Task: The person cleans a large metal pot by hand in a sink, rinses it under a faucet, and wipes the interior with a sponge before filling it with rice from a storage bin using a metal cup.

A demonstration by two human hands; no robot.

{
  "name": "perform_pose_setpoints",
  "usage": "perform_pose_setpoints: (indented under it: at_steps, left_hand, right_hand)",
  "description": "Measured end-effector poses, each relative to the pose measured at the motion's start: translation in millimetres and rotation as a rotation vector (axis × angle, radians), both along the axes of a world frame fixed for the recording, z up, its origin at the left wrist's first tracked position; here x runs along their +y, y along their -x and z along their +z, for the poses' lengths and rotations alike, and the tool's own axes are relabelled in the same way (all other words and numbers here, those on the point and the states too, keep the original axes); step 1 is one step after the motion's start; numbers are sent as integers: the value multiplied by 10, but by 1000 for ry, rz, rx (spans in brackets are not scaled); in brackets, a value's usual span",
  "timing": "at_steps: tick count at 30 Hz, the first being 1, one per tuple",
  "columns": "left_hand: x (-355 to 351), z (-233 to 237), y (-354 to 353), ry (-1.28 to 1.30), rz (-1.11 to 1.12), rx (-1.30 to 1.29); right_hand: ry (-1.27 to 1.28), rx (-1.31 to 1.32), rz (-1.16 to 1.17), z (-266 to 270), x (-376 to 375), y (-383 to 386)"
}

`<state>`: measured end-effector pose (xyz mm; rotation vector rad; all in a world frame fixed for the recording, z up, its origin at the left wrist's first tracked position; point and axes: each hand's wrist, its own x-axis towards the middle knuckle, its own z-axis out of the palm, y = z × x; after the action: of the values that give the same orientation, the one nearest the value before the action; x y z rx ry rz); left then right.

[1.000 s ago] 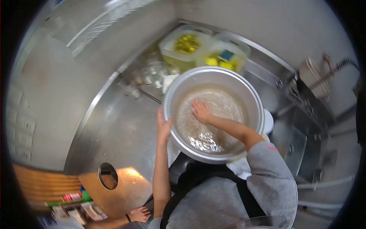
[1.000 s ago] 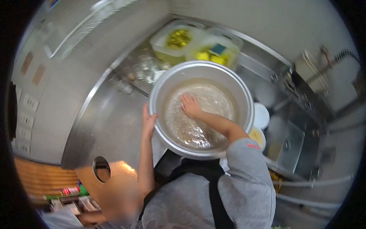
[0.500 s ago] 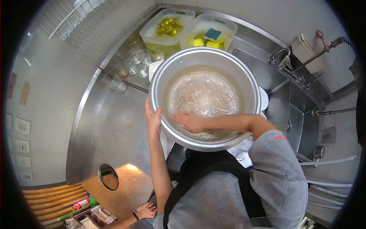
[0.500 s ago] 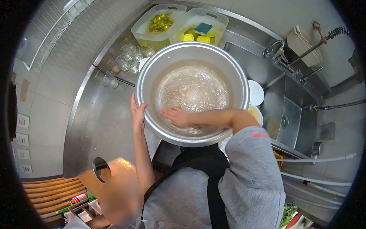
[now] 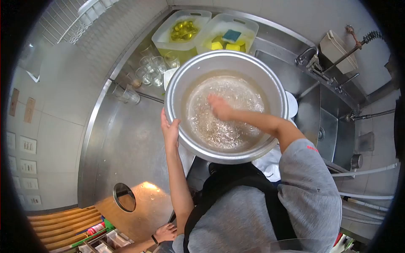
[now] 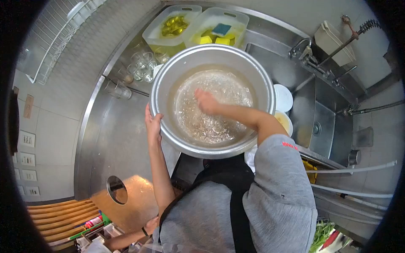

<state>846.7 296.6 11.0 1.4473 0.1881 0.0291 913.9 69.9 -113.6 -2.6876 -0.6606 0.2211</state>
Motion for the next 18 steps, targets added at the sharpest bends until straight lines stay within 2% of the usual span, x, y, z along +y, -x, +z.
perform_pose_setpoints:
  at_steps: [3,4,6,8,10,13,16,18]
  left_hand:
    - [-11,-34,-59,22,13,-3]
    - [3,-45,-34,24,12,12]
    - [4,-48,9,18,10,17]
    - [5,-17,-26,1,10,-3]
    - [-8,-31,-12,-12,20,-25]
    - [-29,25,9,-26,31,-13]
    - [-15,-2,-5,-36,35,-46]
    - [-36,-8,-8,-27,29,-33]
  right_hand:
    - [0,84,360,278,85,535]
    - [-103,-78,305,305,24,465]
    - [-87,27,-88,10,-188,-52]
    - [-121,-108,-345,-263,-466,-478]
    - [-231,-282,-478,-125,-521,-624]
    - [-640,-404,-1182,-46,-230,-846]
    - [-622,-299,-1342,-266,354,-1180]
    - [-812,-151,-1141,-364,836,-1229]
